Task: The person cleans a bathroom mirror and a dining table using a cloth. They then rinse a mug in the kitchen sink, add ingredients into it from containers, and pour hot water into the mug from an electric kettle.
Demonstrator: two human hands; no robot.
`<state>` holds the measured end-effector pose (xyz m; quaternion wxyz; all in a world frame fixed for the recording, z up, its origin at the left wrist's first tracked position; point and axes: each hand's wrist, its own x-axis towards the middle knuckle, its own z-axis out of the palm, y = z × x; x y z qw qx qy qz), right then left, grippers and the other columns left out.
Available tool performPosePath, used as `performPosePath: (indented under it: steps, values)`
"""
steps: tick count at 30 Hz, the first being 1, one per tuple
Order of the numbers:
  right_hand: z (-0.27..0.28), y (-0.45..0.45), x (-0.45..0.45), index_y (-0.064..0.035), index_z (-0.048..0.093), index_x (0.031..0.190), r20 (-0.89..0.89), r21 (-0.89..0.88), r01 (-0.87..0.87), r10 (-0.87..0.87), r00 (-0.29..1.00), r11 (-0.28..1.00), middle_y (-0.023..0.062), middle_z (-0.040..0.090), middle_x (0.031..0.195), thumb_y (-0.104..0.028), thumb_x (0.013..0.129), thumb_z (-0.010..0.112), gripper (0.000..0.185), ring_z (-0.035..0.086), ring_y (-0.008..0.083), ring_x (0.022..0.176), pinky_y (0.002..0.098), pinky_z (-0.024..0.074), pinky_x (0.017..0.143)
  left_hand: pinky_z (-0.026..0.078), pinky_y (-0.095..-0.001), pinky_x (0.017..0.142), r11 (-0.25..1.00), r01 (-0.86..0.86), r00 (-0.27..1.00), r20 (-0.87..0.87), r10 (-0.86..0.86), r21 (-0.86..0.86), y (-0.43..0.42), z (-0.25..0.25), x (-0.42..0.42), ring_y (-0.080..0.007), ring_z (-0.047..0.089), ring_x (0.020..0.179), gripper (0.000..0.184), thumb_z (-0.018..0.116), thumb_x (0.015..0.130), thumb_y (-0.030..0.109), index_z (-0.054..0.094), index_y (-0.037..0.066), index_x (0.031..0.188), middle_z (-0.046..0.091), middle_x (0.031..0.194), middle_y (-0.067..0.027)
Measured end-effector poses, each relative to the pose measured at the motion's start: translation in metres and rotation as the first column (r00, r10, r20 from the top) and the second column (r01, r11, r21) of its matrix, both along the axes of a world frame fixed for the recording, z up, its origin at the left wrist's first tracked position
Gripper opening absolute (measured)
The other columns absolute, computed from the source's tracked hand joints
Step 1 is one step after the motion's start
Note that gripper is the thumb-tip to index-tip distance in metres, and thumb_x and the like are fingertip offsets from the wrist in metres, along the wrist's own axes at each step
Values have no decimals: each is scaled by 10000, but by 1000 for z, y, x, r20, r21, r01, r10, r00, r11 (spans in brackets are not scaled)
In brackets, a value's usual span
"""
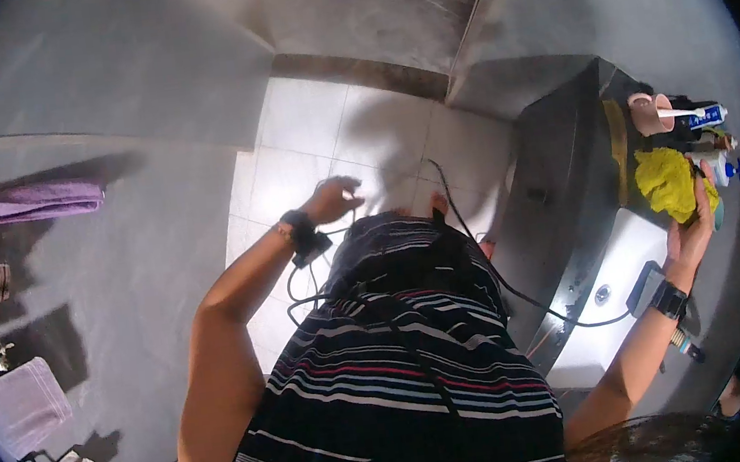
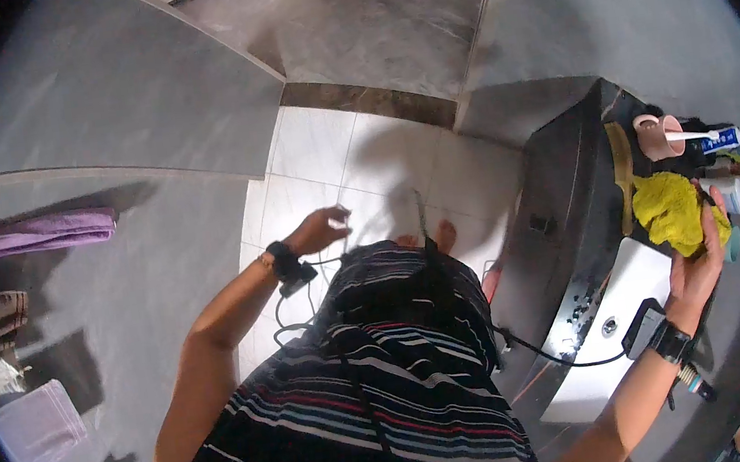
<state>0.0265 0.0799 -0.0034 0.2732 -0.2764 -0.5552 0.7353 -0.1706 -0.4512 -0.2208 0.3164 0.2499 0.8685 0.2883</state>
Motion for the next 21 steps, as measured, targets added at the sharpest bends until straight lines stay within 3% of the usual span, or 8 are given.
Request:
performPosePath:
  steps: [2, 4, 7, 12, 15, 18, 20, 21]
  values:
    - [3, -5, -4, -23, 425, 1334, -17, 25, -28, 28, 999, 999, 174, 514, 1297, -163, 935, 529, 436, 492, 257, 1222, 383, 410, 1018, 518, -330, 712, 979, 179, 982, -38, -183, -98, -5, 13, 16, -199, 656, 797, 278, 659, 858, 283, 662, 19, 947, 682, 874, -124]
    - [3, -6, -6, -16, 429, 1330, -48, 25, -52, 53, 997, 998, 187, 495, 1314, -149, 937, 521, 425, 483, 269, 1229, 391, 404, 1023, 516, -327, 642, 956, 236, 904, 400, -151, -174, -3, 31, 26, -193, 648, 672, 285, 616, 891, 292, 664, 11, 904, 676, 756, -109]
    - [6, -11, -14, -11, 426, 1329, -46, 43, -111, 113, 993, 993, 195, 480, 1322, -120, 929, 517, 424, 493, 277, 1213, 396, 407, 1019, 513, -321, 640, 911, 408, 875, 308, -373, -58, -10, 51, 51, -185, 644, 678, 285, 581, 909, 282, 653, 7, 885, 669, 763, -116]
    - [10, -17, -20, -10, 430, 1320, -62, 41, -192, 194, 979, 981, 188, 492, 1305, -99, 906, 541, 437, 509, 276, 1188, 387, 413, 1011, 509, -356, 726, 983, 133, 982, 153, -113, -124, -10, 43, 80, -252, 641, 827, 214, 606, 855, 218, 620, 16, 924, 658, 910, -151]
    - [13, -21, -22, -10, 433, 1313, -71, 52, -210, 213, 974, 976, 184, 498, 1295, -102, 895, 562, 447, 510, 276, 1182, 383, 408, 1011, 511, -372, 731, 858, 387, 918, 227, -325, -339, -31, 4, 77, -281, 639, 804, 210, 628, 831, 194, 619, 4, 920, 660, 892, -150]
    - [15, -20, -23, -13, 431, 1312, -34, 89, -215, 219, 975, 973, 182, 501, 1294, -108, 890, 572, 455, 506, 270, 1184, 383, 399, 1013, 531, -353, 725, 970, 112, 983, 169, -75, -218, -50, 57, 74, -206, 637, 785, 216, 636, 833, 132, 616, -15, 990, 641, 823, -106]
    - [12, -20, -25, -46, 422, 1340, -49, 107, -244, 250, 967, 964, 168, 467, 1335, -166, 904, 578, 478, 479, 264, 1221, 363, 374, 1039, 535, -342, 746, 831, -556, 587, 695, 416, -28, -70, 87, 80, -174, 632, 818, 243, 610, 877, 147, 597, -19, 1053, 628, 832, -74]
    - [12, -21, -25, -45, 418, 1343, -54, 80, -244, 249, 967, 966, 171, 463, 1340, -154, 903, 577, 480, 475, 266, 1224, 365, 370, 1041, 533, -331, 753, 708, -704, 450, 734, 509, -59, -63, 113, 82, -176, 632, 818, 254, 592, 899, 175, 589, -15, 1067, 622, 838, -57]
